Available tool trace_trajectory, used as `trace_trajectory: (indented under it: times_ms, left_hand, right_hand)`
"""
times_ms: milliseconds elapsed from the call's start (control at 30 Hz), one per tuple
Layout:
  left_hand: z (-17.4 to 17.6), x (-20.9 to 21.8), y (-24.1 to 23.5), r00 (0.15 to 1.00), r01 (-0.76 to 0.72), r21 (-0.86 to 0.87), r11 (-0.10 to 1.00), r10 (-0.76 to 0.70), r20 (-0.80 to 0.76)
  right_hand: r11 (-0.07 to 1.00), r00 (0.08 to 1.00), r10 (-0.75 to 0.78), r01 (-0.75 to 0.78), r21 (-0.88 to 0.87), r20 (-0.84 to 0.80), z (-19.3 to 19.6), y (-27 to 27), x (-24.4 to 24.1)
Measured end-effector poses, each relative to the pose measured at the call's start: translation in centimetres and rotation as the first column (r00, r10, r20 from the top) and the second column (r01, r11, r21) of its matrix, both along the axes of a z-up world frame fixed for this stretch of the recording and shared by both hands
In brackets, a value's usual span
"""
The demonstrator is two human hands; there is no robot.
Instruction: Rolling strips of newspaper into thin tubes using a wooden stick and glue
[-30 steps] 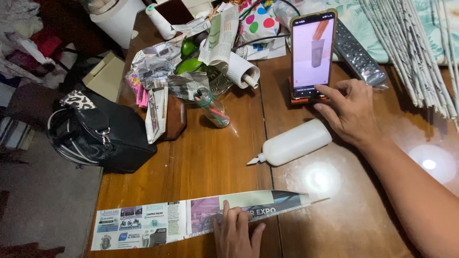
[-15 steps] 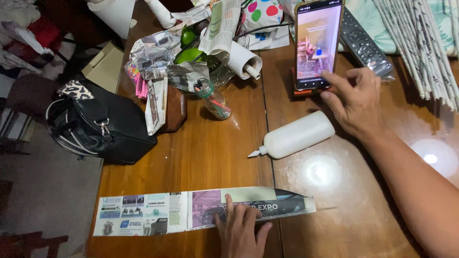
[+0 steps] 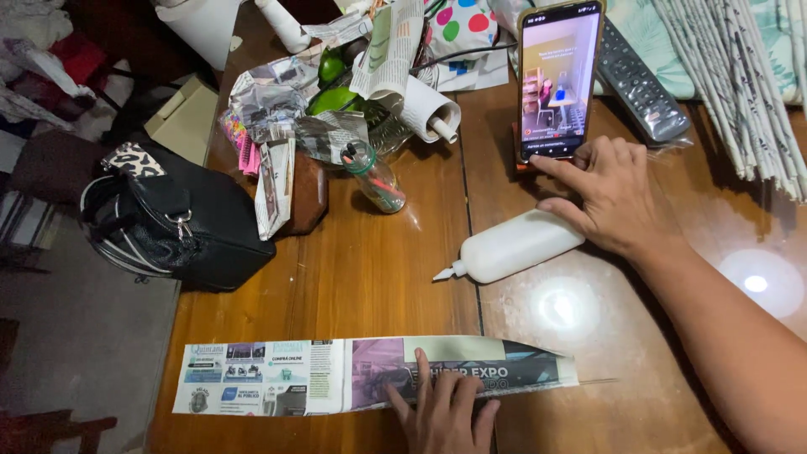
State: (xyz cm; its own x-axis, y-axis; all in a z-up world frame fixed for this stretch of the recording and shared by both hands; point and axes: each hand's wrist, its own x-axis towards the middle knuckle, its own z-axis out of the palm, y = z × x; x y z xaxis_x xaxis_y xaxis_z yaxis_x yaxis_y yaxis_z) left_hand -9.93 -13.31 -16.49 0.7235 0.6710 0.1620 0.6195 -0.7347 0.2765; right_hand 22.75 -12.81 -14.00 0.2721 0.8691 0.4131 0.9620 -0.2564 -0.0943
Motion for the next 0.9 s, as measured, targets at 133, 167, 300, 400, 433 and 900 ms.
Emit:
trace_trajectory:
  times_ms: [133,167,300,400,433,900]
  left_hand:
    - [-1.8,-0.6,0.1,1.0,0.024,0.036,0.999,-0.024,0.01]
    - [-2.3,-0.7,0.1,0.998,0.012,0.056,0.998,-0.016,0.063]
    - [-3.3,-0.7,0.3,0.991,0.004,0.115,0.993,-0.019,0.13]
    - [-3.5,-0.8,0.0,0.994,-0.01,0.105,0.994,-0.002,0.11]
    - [-3.6,-0.7,0.0,0.994,-0.01,0.106,0.994,-0.002,0.111]
    - [-2.1,-0.3,-0.8,0.999,-0.032,-0.065,0.997,0.033,0.015]
  right_hand:
    - [0.999,1.0,-0.001,0.001,0.046,-0.016,-0.7,0.3,0.1]
    - [0.997,1.0,0.005,-0.005,0.074,-0.003,-1.0,0.3,0.2]
    - [0.992,1.0,0.026,-0.026,0.122,0.001,-0.9,0.2,0.2]
    - [0.983,0.999,0.023,-0.026,0.179,0.022,-1.8,0.4,0.5]
    - [0.983,0.999,0.022,-0.026,0.181,0.023,-1.8,0.5,0.6]
    - [0.966,0.999,0.035,-0.027,0.257,-0.026,-1.2,0.2,0.2]
